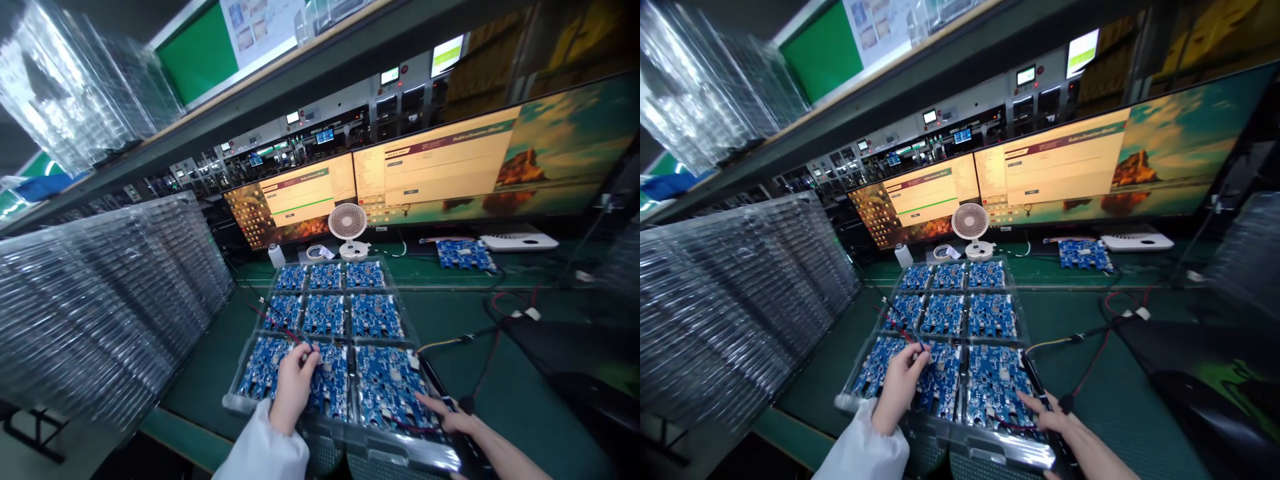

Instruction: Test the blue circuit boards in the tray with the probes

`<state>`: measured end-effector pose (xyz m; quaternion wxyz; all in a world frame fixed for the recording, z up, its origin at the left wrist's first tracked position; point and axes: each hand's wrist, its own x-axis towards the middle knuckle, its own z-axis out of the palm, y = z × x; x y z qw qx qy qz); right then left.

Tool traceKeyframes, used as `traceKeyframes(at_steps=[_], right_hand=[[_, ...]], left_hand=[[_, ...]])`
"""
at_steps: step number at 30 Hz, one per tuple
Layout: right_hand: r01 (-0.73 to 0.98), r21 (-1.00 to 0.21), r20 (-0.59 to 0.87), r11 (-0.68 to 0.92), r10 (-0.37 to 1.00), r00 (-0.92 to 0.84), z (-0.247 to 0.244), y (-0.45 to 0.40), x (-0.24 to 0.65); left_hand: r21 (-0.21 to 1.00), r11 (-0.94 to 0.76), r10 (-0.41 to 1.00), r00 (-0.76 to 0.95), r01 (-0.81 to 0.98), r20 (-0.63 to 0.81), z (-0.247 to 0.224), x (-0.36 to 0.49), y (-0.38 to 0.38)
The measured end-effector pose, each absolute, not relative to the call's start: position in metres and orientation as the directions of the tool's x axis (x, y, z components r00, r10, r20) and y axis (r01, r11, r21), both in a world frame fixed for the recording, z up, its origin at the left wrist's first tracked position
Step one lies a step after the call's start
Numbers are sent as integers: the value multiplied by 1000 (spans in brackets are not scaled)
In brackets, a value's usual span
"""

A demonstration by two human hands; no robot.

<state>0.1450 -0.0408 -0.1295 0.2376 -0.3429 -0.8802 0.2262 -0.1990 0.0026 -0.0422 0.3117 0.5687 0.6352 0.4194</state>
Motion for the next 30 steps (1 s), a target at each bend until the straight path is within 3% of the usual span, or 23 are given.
traceKeyframes(at_steps=[4,8,14,21,30], right_hand=[[505,-531,333,681,715,-615,-129,-45,143],[510,-460,421,726,685,-595,-123,-46,141],[477,-557,418,680,726,-546,-109,-45,136],[569,-279,485,773,625,-611,-107,-44,134],[594,-206,459,778,613,-644,-109,-44,135]], left_hand=[[956,41,999,-47,289,-28,-39,-192,2],[861,7,1000,20,508,-20,-39,-191,-1],[768,-94,994,99,634,40,-32,-199,-4],[629,-115,991,134,769,17,-31,-207,-3],[660,-130,985,174,740,-1,-36,-206,0]])
